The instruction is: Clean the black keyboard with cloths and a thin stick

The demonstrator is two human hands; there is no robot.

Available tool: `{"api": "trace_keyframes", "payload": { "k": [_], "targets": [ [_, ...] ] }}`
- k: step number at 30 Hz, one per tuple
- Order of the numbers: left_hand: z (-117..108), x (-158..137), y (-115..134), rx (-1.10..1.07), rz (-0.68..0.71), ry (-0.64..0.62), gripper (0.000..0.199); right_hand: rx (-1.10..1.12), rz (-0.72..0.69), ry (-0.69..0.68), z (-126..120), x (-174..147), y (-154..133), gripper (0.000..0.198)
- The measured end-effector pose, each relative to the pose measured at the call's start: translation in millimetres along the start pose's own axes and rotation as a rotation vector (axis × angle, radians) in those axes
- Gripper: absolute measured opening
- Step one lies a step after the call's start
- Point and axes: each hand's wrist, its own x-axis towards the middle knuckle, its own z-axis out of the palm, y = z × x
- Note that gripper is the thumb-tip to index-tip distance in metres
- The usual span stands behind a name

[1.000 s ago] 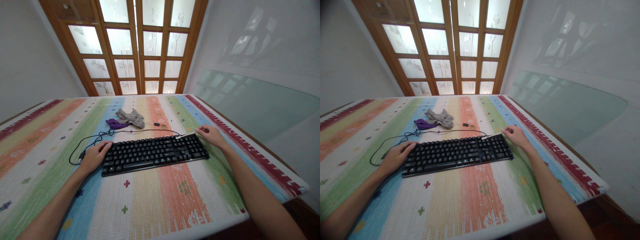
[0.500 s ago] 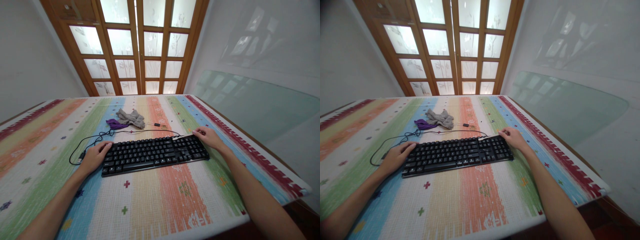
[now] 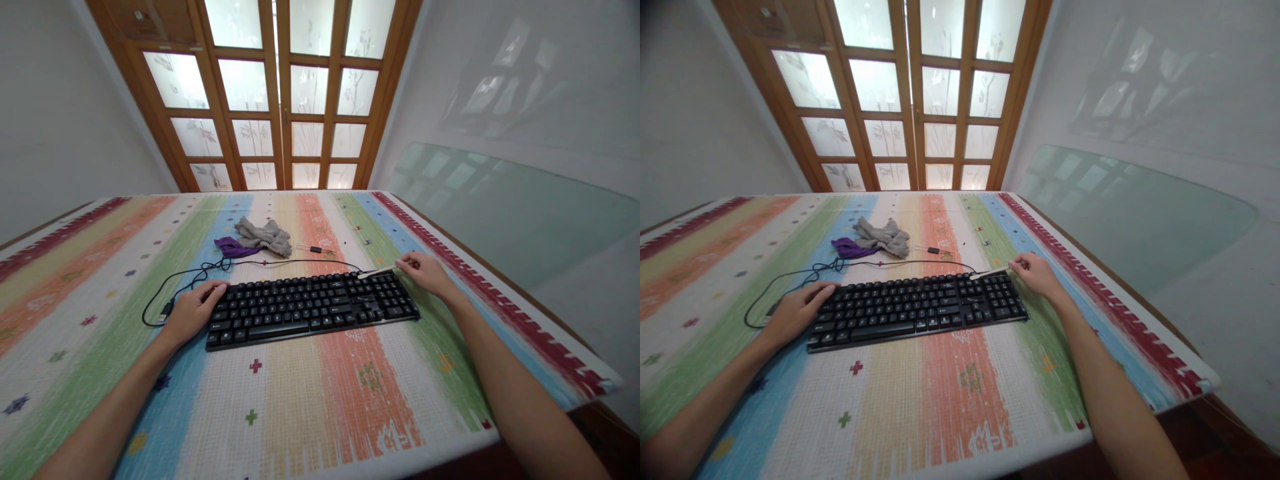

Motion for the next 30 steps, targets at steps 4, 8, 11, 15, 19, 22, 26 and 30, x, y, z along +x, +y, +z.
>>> {"api": "trace_keyframes", "payload": {
  "k": [4,8,11,15,19,22,26,30],
  "targets": [
    [-1.1,-0.6,1.9,0.009,0.002,-0.009,0.052,-0.010,-0.042,0.012,12.0,-3.7,-11.4,0.030],
    [-0.9,-0.8,2.4,0.014,-0.009,-0.010,0.053,0.020,-0.105,0.053,20.1,-7.9,-24.3,0.031],
    [0.0,-0.4,2.0,0.015,-0.007,-0.007,0.054,0.034,-0.114,0.071,21.0,-9.3,-29.9,0.032],
    [0.6,0.3,1.1,0.011,-0.004,-0.007,0.054,0.043,-0.090,0.065,16.6,-7.4,-26.1,0.034],
    [0.1,0.6,1.1,0.016,-0.009,-0.014,0.056,0.038,-0.015,0.065,8.7,-3.7,-11.6,0.035],
    [-0.5,0.4,2.0,0.023,-0.010,-0.017,0.056,0.036,0.010,0.051,3.9,-2.2,-3.5,0.035],
    [-1.0,0.3,2.7,0.025,-0.007,-0.013,0.055,0.035,0.033,0.060,0.3,-1.8,-1.4,0.036],
    [-0.3,0.7,0.5,0.035,0.003,-0.014,0.054,0.050,0.050,0.082,-3.9,-1.2,0.2,0.036]
  ]
}}
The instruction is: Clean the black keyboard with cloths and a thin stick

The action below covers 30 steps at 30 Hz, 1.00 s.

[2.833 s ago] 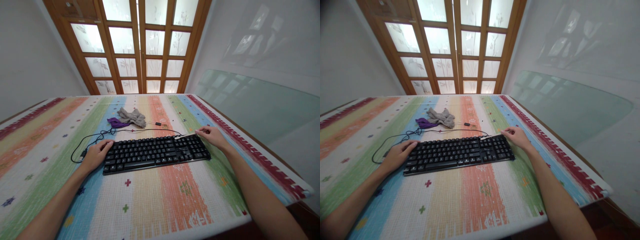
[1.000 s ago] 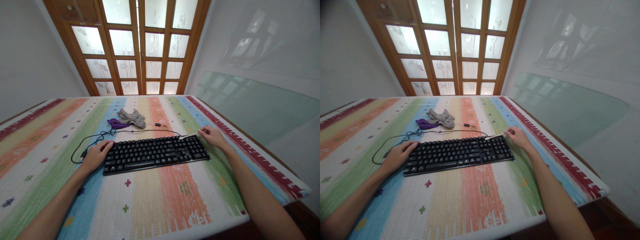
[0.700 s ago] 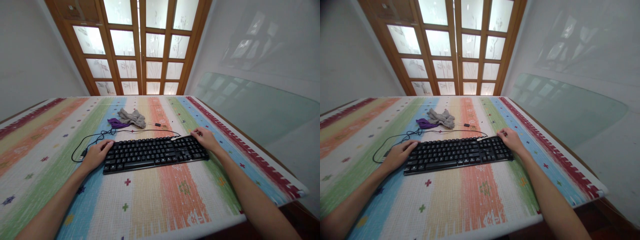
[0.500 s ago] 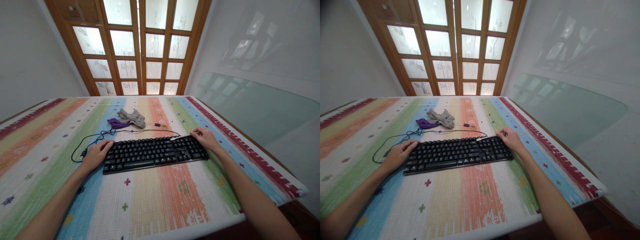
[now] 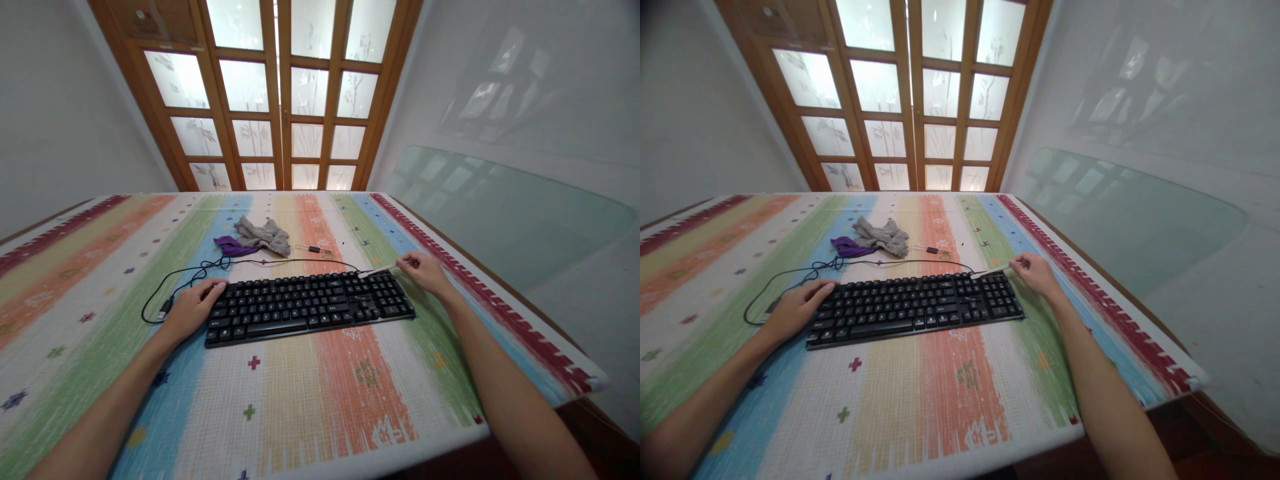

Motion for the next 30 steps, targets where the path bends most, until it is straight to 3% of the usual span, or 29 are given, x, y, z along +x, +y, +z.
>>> {"api": "trace_keyframes", "payload": {
  "k": [7,12,21,30],
  "targets": [
    [0.5,-0.9,-0.7,-0.019,0.014,0.008,0.053,0.120,0.050,0.011,-5.4,0.4,2.7,0.046],
    [0.5,-1.3,0.4,-0.034,0.040,0.012,0.052,0.216,0.035,-0.027,1.7,-3.8,-15.2,0.060],
    [2.5,-2.2,0.1,-0.076,0.051,0.013,0.053,0.276,-0.090,-0.194,16.1,-18.6,-85.5,0.058],
    [1.8,-1.2,-2.1,-0.089,0.059,0.014,0.050,0.323,-0.238,-0.348,79.6,-32.3,-162.2,0.044]
  ]
}}
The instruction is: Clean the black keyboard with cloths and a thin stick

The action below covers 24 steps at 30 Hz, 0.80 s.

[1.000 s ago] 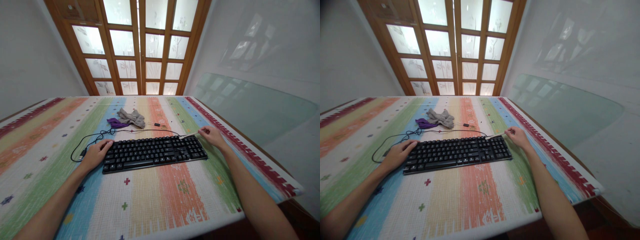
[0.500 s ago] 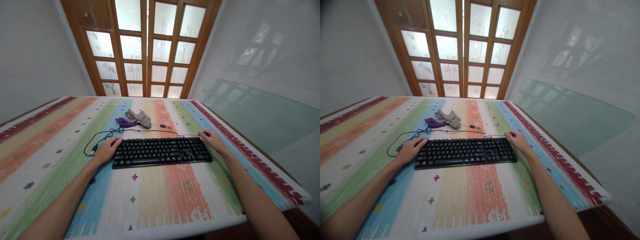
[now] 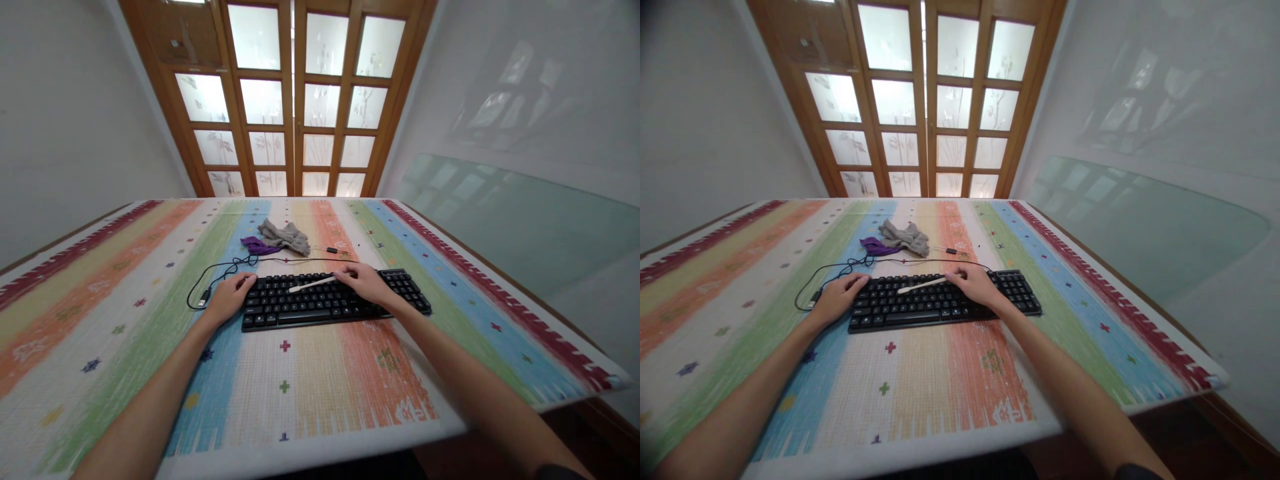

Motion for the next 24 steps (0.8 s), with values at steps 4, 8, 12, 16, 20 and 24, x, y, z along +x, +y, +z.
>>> {"api": "trace_keyframes", "payload": {
  "k": [4,8,12,16,20,24],
  "targets": [
    [-1.4,0.2,2.5,-0.008,-0.003,-0.001,0.052,0.005,-0.027,0.007,28.8,18.8,-21.9,0.031],
    [-2.1,0.1,3.0,-0.011,-0.011,-0.008,0.056,-0.031,-0.034,0.003,46.3,34.3,-42.7,0.029],
    [-2.2,-0.8,1.5,-0.044,-0.049,-0.018,0.062,-0.044,-0.056,-0.037,54.8,42.0,-58.0,0.027],
    [-2.3,-1.3,1.5,-0.062,-0.071,-0.015,0.065,-0.092,-0.063,-0.044,59.9,44.8,-68.5,0.028],
    [-2.2,-0.6,1.1,-0.062,-0.069,-0.010,0.065,-0.167,-0.089,-0.059,66.9,44.6,-75.4,0.031],
    [-1.7,-0.1,0.6,-0.062,-0.058,-0.015,0.063,-0.186,-0.102,-0.076,74.2,42.3,-78.7,0.033]
  ]
}}
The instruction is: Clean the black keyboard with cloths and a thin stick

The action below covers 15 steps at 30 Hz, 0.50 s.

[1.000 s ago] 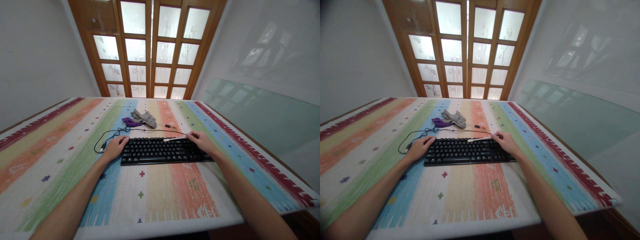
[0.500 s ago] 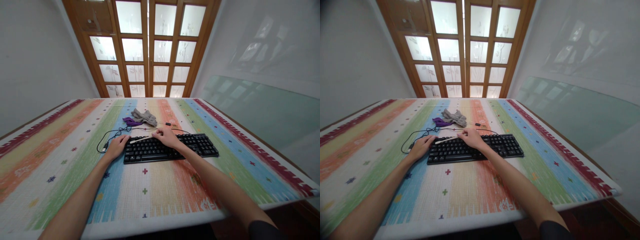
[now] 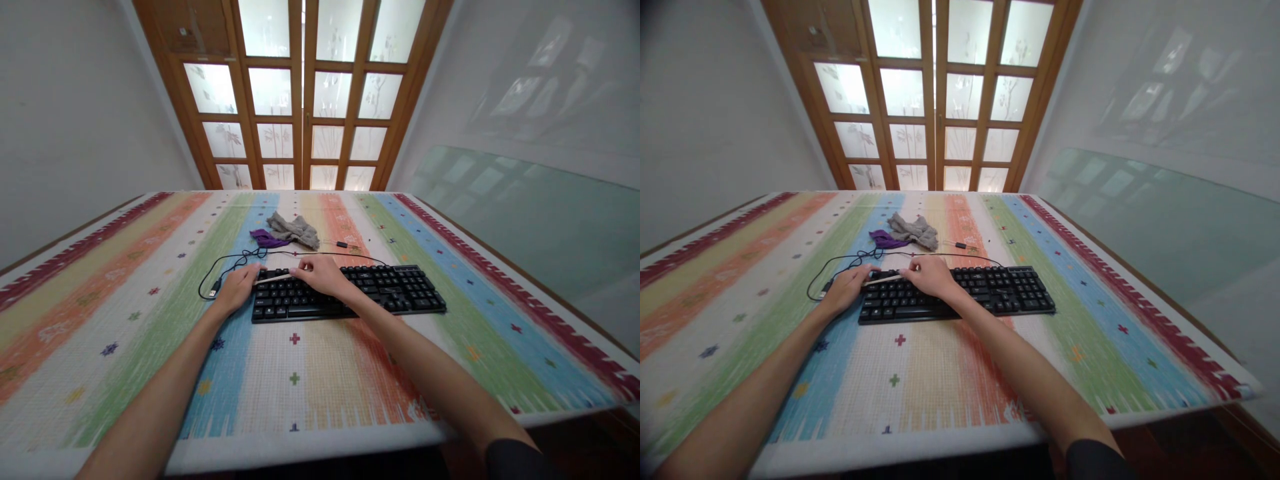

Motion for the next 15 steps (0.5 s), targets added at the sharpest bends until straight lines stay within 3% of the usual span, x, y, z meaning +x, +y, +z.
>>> {"api": "trace_keyframes", "payload": {
  "k": [6,15],
  "targets": [
    [0.5,-0.4,1.4,0.026,0.053,0.007,0.052,-0.012,0.028,0.046,-1.0,-5.0,4.1,0.030],
    [0.2,-1.1,3.8,0.009,0.049,0.013,0.052,0.007,0.069,0.020,-21.8,-19.3,26.9,0.030]
  ]
}}
